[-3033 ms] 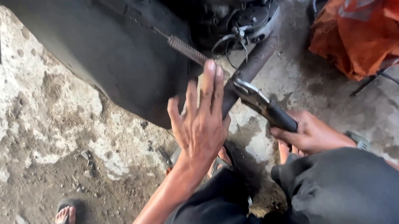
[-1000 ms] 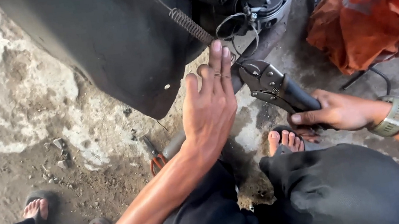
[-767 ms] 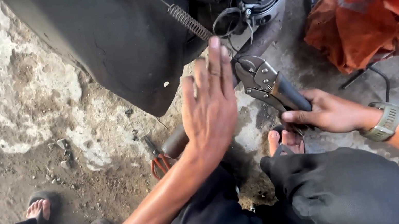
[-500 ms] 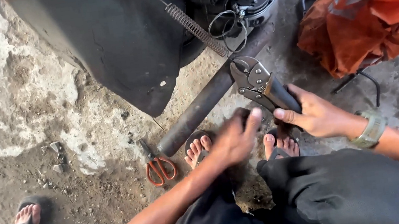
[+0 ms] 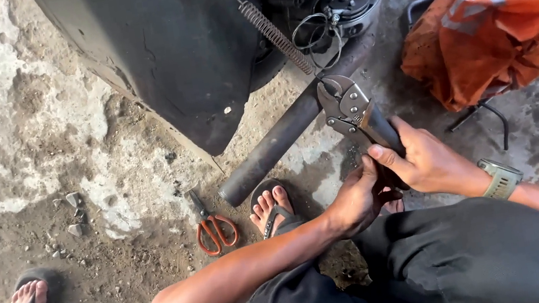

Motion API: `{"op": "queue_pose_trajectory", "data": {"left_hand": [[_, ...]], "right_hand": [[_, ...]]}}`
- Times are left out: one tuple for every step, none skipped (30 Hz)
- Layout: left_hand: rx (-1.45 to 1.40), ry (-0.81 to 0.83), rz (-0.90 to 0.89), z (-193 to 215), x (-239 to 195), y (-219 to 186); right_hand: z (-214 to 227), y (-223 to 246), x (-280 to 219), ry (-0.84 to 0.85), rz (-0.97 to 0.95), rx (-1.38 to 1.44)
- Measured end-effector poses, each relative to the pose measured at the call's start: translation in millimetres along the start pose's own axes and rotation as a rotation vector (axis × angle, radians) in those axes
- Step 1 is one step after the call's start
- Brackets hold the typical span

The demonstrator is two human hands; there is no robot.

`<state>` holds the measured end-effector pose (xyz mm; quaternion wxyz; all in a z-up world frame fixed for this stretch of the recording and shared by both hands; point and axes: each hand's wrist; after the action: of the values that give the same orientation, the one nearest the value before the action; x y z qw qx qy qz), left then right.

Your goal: The person works on a motorcycle's engine area, manipulating wires and a spring. They use locking pliers to secure a component, then stand up and walk away from the motorcycle.

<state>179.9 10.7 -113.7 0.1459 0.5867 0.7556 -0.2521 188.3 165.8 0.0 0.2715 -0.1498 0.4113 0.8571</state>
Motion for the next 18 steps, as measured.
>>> {"op": "queue_pose_trajectory", "data": {"left_hand": [[-0.002, 0.001, 0.001, 2, 1, 4], [-0.046, -0.012, -0.013, 5, 2, 8], [-0.086, -0.021, -0.028, 7, 6, 11], [-0.085, -0.015, -0.027, 2, 6, 8], [-0.039, -0.059, -0.029, -4, 3, 7], [0.006, -0.104, -0.031, -10, 0, 6], [0.006, -0.097, -0.032, -14, -1, -1], [0.044, -0.103, -0.049, -18, -2, -8], [0.077, -0.117, -0.059, -22, -8, -11], [0.071, -0.119, -0.053, -25, -10, -8], [0.124, -0.144, -0.037, -27, -9, -10], [0.177, -0.169, -0.022, -29, -9, -12], [0.174, -0.17, -0.024, -26, -9, -10], [0.135, -0.153, -0.027, -23, -10, -8], [0.098, -0.132, -0.027, -21, -8, -6], [0.096, -0.127, -0.026, -23, -10, -8], [0.087, -0.123, -0.02, -25, -12, -11], [0.077, -0.12, -0.013, -28, -13, -14]], "right_hand": [[1, 2, -2, 0.0, -0.002, -0.002], [2, 4, -3, -0.001, -0.009, -0.025], [3, 6, -3, -0.009, -0.015, -0.048], [2, 5, -3, -0.014, -0.016, -0.05], [0, 5, -5, -0.033, -0.021, -0.066], [-2, 4, -7, -0.051, -0.026, -0.082], [-1, 7, -5, -0.056, -0.025, -0.086], [-1, 9, -3, -0.063, -0.024, -0.096], [-2, 11, -5, -0.061, -0.03, -0.104], [-4, 8, -7, -0.056, -0.037, -0.106], [-5, 6, -5, -0.056, -0.023, -0.095], [-7, 5, -3, -0.056, -0.01, -0.083], [-9, -2, 0, -0.054, -0.008, -0.085], [-12, -10, 2, -0.049, -0.007, -0.088], [-12, -18, 5, -0.048, -0.008, -0.091], [-10, -13, 4, -0.051, -0.009, -0.095], [-8, -8, 4, -0.046, -0.002, -0.104], [-5, -3, 4, -0.041, 0.005, -0.112]]}}
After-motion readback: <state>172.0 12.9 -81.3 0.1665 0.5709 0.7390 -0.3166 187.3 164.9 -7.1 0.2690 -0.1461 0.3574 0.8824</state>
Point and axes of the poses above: each hand's wrist, its own x-axis towards the middle knuckle, its own z-axis out of the back of the hand, y = z × x, and after that the axes turned 15 degrees about -x, right-handed
